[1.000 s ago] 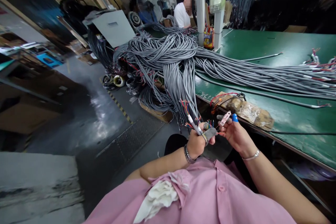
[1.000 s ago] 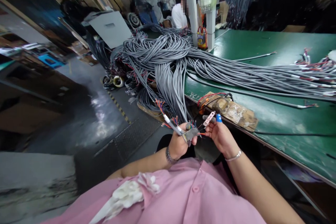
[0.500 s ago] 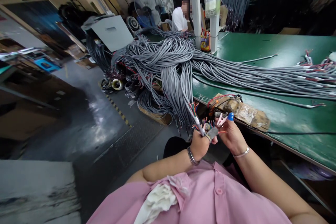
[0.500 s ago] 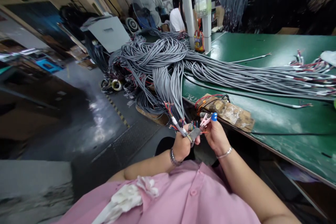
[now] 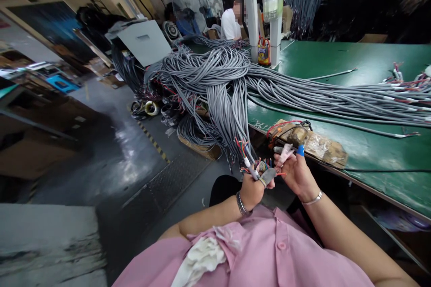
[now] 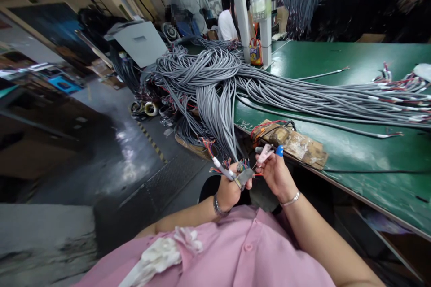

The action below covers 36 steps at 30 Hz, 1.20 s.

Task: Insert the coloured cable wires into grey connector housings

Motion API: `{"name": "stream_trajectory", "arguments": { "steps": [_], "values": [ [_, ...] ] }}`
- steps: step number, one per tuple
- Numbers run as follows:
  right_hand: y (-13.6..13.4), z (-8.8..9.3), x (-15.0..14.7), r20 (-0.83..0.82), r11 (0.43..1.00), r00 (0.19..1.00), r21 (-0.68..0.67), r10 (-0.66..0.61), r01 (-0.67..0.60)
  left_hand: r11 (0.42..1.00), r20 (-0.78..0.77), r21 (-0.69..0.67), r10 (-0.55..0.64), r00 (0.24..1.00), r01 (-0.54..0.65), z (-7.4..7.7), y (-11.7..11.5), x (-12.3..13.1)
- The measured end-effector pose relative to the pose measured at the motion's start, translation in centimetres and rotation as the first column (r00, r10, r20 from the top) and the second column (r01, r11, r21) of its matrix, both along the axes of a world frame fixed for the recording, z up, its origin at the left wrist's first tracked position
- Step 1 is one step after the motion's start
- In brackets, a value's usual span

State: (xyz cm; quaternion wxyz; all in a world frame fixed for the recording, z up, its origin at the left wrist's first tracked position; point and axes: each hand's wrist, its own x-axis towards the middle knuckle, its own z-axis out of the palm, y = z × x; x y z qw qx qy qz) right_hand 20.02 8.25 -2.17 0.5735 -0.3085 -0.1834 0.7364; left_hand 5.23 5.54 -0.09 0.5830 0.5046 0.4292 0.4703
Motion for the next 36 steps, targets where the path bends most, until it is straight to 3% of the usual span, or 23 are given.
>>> {"name": "stream_trajectory", "arguments": {
  "steps": [3, 10, 16, 22, 36],
  "values": [
    [-0.2, 0.5, 0.3, 0.005, 0.999, 0.999, -0.006, 0.051, -0.051, 1.0, -0.025, 0.024, 0.015, 1.0, -0.014, 0.1, -0.1, -0.3],
    [-0.3, 0.6, 0.1, 0.019, 0.994, 0.997, 0.083, -0.079, 0.077, 0.998, 0.024, 0.035, 0.047, 0.999, -0.048, 0.1, 0.3, 0.4],
    [0.4, 0.4, -0.4, -0.087, 0.995, 0.991, 0.002, -0.104, 0.105, 0.997, 0.056, 0.037, 0.062, 0.997, -0.064, -0.2, 0.6, 1.0],
    [0.8, 0.2, -0.8, -0.092, 0.987, 0.983, -0.011, -0.16, 0.16, 0.996, 0.021, 0.044, 0.072, 0.997, -0.072, -0.6, 0.9, 1.2],
    [0.3, -0.3, 0.7, -0.115, 0.998, 0.991, -0.009, -0.069, 0.068, 0.998, -0.029, 0.038, 0.05, 0.998, -0.049, -0.5, 0.5, 0.3]
  ]
}}
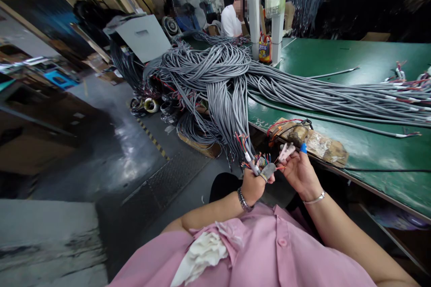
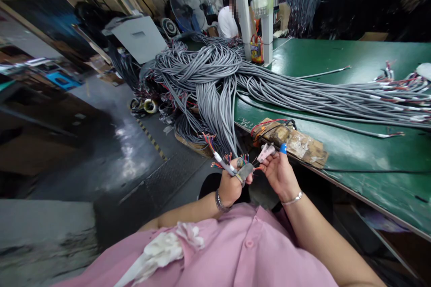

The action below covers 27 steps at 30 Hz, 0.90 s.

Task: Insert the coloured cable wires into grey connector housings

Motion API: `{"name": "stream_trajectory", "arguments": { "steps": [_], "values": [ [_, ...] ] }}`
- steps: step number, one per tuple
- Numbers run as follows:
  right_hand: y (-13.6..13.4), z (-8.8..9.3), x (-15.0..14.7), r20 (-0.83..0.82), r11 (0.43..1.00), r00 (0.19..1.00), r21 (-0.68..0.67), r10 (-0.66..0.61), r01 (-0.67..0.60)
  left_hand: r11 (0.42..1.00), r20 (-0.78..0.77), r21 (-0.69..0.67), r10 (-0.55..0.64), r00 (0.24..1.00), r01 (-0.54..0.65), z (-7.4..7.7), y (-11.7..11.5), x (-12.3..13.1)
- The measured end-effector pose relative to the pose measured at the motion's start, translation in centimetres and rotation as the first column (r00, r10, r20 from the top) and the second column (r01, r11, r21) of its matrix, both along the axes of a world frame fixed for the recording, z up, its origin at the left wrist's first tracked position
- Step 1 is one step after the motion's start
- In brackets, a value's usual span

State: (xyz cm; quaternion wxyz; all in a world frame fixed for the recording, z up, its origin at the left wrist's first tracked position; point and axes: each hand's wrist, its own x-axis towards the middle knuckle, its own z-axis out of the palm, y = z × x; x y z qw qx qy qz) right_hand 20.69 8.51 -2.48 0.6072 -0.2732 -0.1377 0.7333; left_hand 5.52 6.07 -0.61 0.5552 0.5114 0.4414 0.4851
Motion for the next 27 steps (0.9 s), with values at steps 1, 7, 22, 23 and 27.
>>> {"name": "stream_trajectory", "arguments": {
  "steps": [1, 7, 22, 23, 27],
  "values": [
    [-0.1, -0.2, 0.2, -0.015, 1.0, 1.0, -0.01, 0.011, -0.011, 1.0, -0.003, 0.001, -0.001, 1.0, 0.001, 0.0, -0.1, -0.2],
    [-1.5, -0.7, 1.1, -0.003, 0.977, 0.977, 0.001, 0.215, -0.215, 1.0, 0.005, -0.004, -0.001, 1.0, 0.001, -0.4, -0.5, -1.3],
    [-2.8, 2.4, 0.0, 0.667, 0.854, 0.716, 0.235, 0.206, -0.464, 0.918, -0.294, 0.013, -0.374, 0.879, 0.395, -0.4, 0.1, -2.4],
    [-2.9, 2.4, -0.1, 0.689, 0.849, 0.702, 0.251, 0.181, -0.465, 0.911, -0.311, 0.007, -0.39, 0.867, 0.413, -0.5, 0.3, -2.6],
    [-3.2, 1.6, -0.2, 0.73, 0.895, 0.682, 0.275, 0.043, -0.351, 0.949, -0.242, -0.017, -0.309, 0.92, 0.314, -0.4, 0.7, -2.6]
  ]
}}
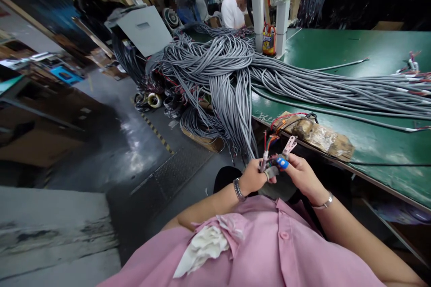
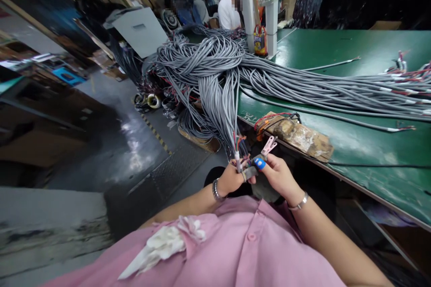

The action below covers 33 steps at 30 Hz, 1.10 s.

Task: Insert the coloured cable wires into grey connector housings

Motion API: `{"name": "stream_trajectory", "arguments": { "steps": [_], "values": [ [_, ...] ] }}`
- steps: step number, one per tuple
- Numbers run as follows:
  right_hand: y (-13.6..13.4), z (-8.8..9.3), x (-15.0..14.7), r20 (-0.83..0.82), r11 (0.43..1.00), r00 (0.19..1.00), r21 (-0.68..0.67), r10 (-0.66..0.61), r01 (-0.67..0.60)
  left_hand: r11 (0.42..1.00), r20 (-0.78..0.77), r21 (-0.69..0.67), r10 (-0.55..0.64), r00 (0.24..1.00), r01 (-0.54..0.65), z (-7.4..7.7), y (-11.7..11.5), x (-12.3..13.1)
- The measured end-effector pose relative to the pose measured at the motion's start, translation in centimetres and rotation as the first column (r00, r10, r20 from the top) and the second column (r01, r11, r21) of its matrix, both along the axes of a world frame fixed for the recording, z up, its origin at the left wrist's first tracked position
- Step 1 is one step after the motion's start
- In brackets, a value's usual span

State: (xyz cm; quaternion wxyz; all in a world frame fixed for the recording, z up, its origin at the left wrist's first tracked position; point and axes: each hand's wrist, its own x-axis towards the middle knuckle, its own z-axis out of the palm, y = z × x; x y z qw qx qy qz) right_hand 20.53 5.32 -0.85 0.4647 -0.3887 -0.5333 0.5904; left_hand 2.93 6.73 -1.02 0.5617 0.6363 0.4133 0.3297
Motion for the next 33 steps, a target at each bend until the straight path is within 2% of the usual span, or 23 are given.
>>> {"name": "stream_trajectory", "arguments": {
  "steps": [4, 7, 11, 14, 17, 19, 25, 33],
  "values": [
    [-0.5, -1.5, 0.0, -0.082, 0.988, 0.989, -0.103, -0.125, 0.116, 0.99, 0.081, -0.078, 0.126, 0.989, -0.12, 0.5, 0.0, 0.4],
    [-1.0, -1.9, -0.5, -0.163, 0.979, 0.971, -0.135, -0.172, 0.151, 0.986, 0.105, -0.092, 0.147, 0.984, -0.137, 0.8, 0.0, 0.6],
    [-1.1, -1.3, -1.1, -0.206, 0.983, 0.964, -0.106, -0.167, 0.148, 0.996, 0.104, -0.089, 0.023, 0.994, -0.013, 1.1, 0.4, 0.3],
    [-0.7, -0.6, -1.2, -0.226, 0.99, 0.97, -0.125, -0.093, 0.066, 0.991, 0.066, -0.069, -0.111, 0.992, 0.115, 1.4, 0.6, -0.2],
    [-0.4, -0.2, -1.3, -0.23, 0.991, 0.973, -0.131, -0.011, -0.02, 0.987, 0.043, -0.046, -0.149, 0.988, 0.151, 1.2, 0.5, -0.4],
    [-0.2, -0.1, -1.3, -0.197, 0.992, 0.98, -0.129, -0.012, -0.014, 0.992, 0.055, -0.059, -0.111, 0.992, 0.114, 0.9, 0.3, -0.3],
    [0.1, -0.3, -0.8, -0.154, 0.977, 0.973, -0.151, -0.171, 0.148, 0.985, 0.176, -0.168, 0.056, 0.983, -0.026, 0.5, -0.1, 0.2],
    [0.1, -1.2, -0.7, -0.168, 0.966, 0.963, -0.187, -0.213, 0.181, 0.977, 0.204, -0.176, 0.157, 0.966, -0.121, 0.8, -0.2, 0.1]
  ]
}}
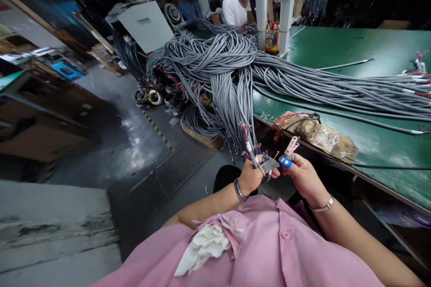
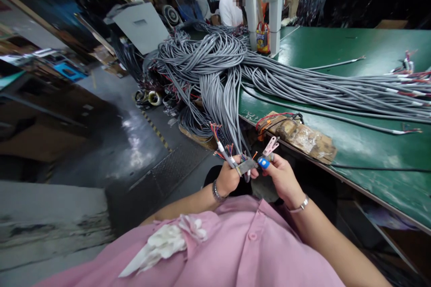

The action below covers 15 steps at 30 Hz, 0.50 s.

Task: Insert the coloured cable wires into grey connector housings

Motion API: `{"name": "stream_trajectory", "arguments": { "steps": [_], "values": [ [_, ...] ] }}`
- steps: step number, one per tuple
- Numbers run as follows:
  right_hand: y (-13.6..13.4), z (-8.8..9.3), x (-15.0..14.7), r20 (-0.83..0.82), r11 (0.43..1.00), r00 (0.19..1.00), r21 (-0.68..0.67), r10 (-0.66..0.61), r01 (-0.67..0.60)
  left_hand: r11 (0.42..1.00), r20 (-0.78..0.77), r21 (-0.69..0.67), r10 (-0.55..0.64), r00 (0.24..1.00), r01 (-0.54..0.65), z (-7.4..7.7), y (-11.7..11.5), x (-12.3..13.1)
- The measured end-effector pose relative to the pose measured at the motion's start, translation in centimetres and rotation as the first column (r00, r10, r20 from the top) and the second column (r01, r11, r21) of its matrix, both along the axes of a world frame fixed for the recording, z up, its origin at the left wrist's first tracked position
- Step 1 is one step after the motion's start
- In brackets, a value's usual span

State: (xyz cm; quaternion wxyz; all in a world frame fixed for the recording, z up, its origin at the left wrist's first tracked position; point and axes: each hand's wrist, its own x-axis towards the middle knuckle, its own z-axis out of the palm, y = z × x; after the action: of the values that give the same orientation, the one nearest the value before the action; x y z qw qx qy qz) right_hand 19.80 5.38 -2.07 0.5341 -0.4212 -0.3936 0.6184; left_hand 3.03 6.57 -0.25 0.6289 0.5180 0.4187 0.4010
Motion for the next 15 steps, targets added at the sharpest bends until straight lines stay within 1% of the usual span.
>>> {"name": "stream_trajectory", "arguments": {
  "steps": [4, 8, 12, 15],
  "values": [
    [0.0, -0.1, -0.1, -0.014, 1.0, 1.0, -0.01, 0.011, -0.012, 1.0, 0.003, 0.0, 0.001, 1.0, -0.001, 0.0, 0.0, -0.1],
    [-0.1, 0.6, -0.3, -0.02, 0.997, 0.997, -0.021, 0.077, -0.078, 1.0, -0.044, -0.004, -0.012, 0.999, 0.012, -0.1, -0.2, 0.1],
    [0.1, 1.0, -0.2, 0.098, 0.984, 0.979, 0.009, 0.176, -0.178, 0.998, -0.11, 0.054, -0.026, 0.994, 0.032, -0.5, -0.5, 0.4],
    [0.2, 0.8, 0.2, 0.181, 0.985, 0.969, 0.012, 0.17, -0.175, 0.995, -0.146, 0.095, -0.016, 0.989, 0.03, -0.7, -0.6, 0.5]
  ]
}}
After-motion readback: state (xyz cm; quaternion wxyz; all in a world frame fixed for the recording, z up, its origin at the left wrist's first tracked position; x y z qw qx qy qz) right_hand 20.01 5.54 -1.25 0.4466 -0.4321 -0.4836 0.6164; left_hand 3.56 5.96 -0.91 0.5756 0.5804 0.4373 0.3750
